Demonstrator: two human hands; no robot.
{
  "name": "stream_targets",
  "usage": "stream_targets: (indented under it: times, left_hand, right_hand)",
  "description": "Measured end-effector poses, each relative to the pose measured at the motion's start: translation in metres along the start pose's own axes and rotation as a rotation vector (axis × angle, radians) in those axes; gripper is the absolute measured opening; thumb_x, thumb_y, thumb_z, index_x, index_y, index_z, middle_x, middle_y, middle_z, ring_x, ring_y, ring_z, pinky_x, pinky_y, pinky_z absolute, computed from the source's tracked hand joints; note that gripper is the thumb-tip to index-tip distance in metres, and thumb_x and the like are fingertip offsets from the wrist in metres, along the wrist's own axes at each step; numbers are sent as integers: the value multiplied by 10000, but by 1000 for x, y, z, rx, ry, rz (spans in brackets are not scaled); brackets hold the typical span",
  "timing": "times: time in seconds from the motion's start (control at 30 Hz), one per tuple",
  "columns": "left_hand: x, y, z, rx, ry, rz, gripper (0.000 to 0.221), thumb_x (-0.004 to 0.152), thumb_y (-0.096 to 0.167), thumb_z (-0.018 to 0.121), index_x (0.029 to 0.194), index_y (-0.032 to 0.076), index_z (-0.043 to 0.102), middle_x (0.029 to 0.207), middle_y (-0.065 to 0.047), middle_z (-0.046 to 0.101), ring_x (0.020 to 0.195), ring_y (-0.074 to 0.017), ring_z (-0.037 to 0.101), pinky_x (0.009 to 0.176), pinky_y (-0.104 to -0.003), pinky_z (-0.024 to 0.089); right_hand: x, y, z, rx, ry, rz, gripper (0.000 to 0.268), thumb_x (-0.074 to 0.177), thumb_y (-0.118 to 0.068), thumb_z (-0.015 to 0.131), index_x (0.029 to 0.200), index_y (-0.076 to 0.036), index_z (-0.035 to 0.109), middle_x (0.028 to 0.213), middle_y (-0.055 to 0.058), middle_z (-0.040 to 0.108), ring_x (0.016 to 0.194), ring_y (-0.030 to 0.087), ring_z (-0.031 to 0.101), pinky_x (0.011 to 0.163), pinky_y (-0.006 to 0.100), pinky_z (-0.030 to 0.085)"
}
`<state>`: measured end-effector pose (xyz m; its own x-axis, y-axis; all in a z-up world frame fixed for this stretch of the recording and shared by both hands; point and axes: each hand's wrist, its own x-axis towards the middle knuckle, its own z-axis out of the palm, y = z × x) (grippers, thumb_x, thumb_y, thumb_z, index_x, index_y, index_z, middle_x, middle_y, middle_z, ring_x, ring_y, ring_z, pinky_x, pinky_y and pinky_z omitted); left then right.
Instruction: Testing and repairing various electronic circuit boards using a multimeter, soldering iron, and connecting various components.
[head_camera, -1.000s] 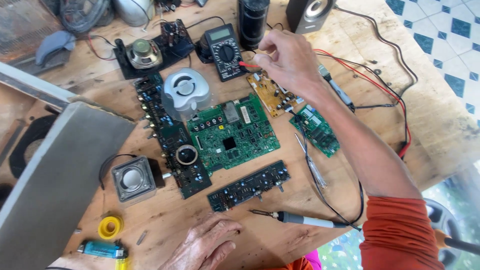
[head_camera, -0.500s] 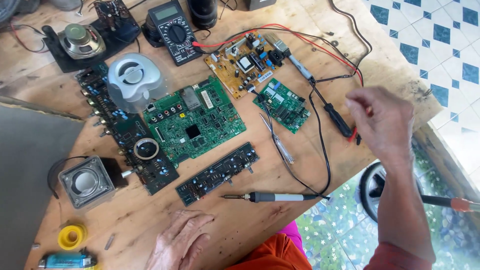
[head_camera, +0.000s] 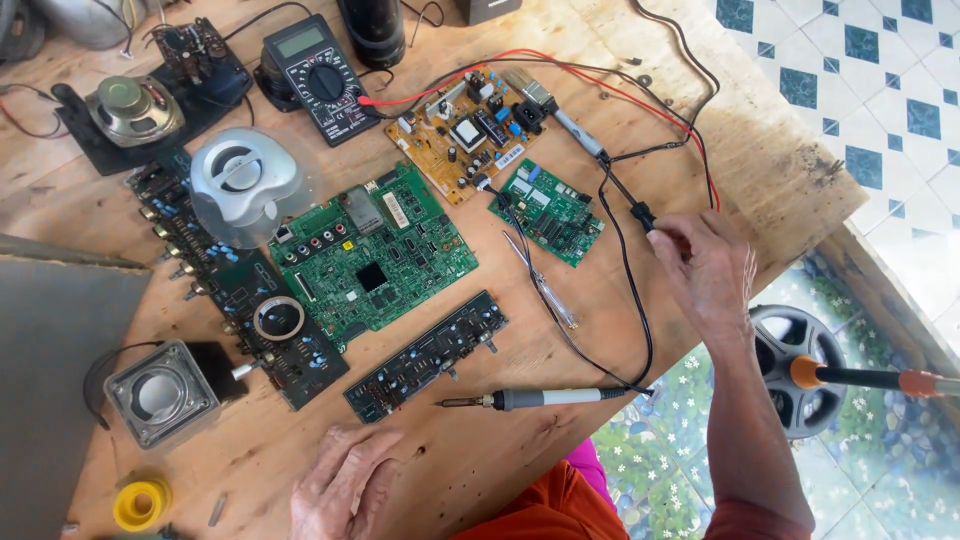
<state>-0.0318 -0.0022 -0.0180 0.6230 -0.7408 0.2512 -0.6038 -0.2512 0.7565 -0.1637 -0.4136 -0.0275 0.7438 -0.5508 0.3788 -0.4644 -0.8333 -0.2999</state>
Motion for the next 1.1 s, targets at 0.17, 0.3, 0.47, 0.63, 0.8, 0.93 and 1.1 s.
stream_targets:
  times: [0.17,0.3,0.47,0.63,0.8,0.93,1.1]
  left_hand:
    - [6,8,-1,39,132,40,170,904,121,618,1039,68,707,955,-77,676,810,-224,642,729,-301,547]
    - [3,0,5,58,145,68,182,916,139,607,1053,77,711,968,-72,675,803,-229,636,753,-305,541]
    - [4,-4,8,80,163,176,165,911,113,621,1045,42,687,972,-86,681,768,-243,633,742,-332,534]
    - [3,-9,9,78,148,167,170,904,109,630,1045,35,688,950,-99,663,753,-253,614,737,-348,527]
    - [4,-10,9,73,154,194,168,900,91,634,1047,20,674,961,-107,673,771,-253,631,740,-356,534]
    - [2,-13,8,76,134,181,178,897,82,635,1062,31,681,940,-105,650,750,-253,608,739,-357,528]
    - [1,-15,10,84,137,180,183,902,89,631,1069,32,679,950,-106,651,765,-261,610,753,-369,530]
  right_hand:
    - [-15,-27,8,37,-29,-43,119,964,-217,712,1013,-120,663,851,49,631,714,188,650,588,359,470]
    - [-26,-67,13,146,-29,-228,73,962,-173,666,948,-102,662,898,19,693,775,192,638,721,335,490]
    - [-39,-82,34,60,-94,-246,158,934,-301,700,919,-155,641,876,-29,620,820,195,638,515,383,498]
    - [-47,-79,43,-39,-159,-63,253,879,-447,716,891,-214,618,826,-60,649,702,175,643,413,388,440]
    - [-48,-78,48,-43,-282,136,259,831,-445,746,934,-230,644,816,-57,662,746,206,657,466,444,459]
    - [-46,-76,49,21,-272,113,254,794,-358,791,880,-210,603,768,-53,640,696,194,625,455,427,439]
    - [-43,-77,48,122,-264,122,228,749,-257,799,813,-208,585,707,-64,635,626,152,593,511,379,448]
